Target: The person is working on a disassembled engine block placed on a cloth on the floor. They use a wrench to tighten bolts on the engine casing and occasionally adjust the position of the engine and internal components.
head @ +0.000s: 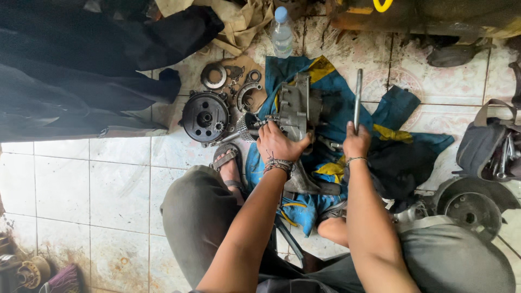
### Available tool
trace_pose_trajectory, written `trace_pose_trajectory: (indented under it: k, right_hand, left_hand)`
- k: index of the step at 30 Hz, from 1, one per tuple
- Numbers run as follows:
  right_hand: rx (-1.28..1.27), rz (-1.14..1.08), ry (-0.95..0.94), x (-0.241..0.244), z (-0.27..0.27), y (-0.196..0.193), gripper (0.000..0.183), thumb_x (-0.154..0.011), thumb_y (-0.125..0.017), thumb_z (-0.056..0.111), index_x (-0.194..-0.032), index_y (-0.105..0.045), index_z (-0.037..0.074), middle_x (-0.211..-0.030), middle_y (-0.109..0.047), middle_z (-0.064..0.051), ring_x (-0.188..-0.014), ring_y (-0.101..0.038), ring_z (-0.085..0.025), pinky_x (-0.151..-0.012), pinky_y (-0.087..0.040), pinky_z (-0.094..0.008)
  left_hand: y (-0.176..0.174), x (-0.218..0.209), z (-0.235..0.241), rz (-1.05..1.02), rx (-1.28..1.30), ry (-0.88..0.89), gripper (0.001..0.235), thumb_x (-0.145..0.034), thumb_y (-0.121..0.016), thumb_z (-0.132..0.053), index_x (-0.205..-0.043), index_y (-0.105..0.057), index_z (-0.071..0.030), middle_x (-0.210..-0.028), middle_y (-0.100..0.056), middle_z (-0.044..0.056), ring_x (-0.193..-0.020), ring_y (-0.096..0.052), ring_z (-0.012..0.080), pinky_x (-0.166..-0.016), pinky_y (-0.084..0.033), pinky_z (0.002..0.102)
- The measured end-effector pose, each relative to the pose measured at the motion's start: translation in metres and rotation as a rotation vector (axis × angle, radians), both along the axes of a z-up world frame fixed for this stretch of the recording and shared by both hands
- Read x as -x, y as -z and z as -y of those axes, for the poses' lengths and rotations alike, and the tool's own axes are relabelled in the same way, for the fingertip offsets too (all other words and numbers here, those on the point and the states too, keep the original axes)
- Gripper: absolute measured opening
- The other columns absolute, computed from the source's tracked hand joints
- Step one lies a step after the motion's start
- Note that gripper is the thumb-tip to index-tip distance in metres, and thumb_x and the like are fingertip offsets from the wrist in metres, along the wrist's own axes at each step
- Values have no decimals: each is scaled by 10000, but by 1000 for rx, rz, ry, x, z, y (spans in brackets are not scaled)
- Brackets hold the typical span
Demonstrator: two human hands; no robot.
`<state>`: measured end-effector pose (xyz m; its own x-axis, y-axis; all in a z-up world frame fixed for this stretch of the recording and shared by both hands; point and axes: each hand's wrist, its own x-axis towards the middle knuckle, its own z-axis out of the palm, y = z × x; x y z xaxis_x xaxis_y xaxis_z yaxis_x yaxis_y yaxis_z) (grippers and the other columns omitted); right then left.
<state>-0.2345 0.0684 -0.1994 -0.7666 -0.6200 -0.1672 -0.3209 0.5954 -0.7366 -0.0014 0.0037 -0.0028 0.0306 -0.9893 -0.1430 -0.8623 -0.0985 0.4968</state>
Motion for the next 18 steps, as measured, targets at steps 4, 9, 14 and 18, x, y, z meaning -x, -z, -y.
trace_pose_trajectory:
  k: [4,9,14,18]
  right_hand:
    - [292,212,176,-24,-4,-13,306,-1074,-676,282,-893,-617,42,-649,-564,-117,-610,-663,-261,-538,-534,-380]
    - [637,377,219,-41,7,-102,181,-1075,-624,181,-1062,-718,27,-539,-494,-91,-411,-599,-205,-382,-542,-299]
    - [849,354,133,1,28,-180,300,-1099,-551,104,-1399,-555,82,-771,-579,-123,-626,-640,-178,-559,-638,-321]
    - [710,451,30,37,45,-187,208,-887,-640,-63,-1054,-578,45,-827,-659,-90,-694,-699,-138,-610,-619,-224]
  left_hand:
    - [-7,1,1,31,-1,10,1156,-476,-724,-826,-1253,-548,12,-1226,-631,185,-1289,-558,348,-1116,-429,479]
    - [-8,0,0,3,19,-2,1222,-477,-725,-849,-1311,-537,25,-1210,-639,201,-1269,-571,356,-1110,-440,478]
    - [-6,1,-2,9,55,-6,1201,-485,-725,-838,-1293,-549,33,-1197,-645,203,-1253,-581,354,-1096,-451,479]
    - [9,0,0,13,95,-1,1197,-470,-734,-849,-1271,-569,26,-1172,-657,203,-1226,-597,357,-1088,-461,480]
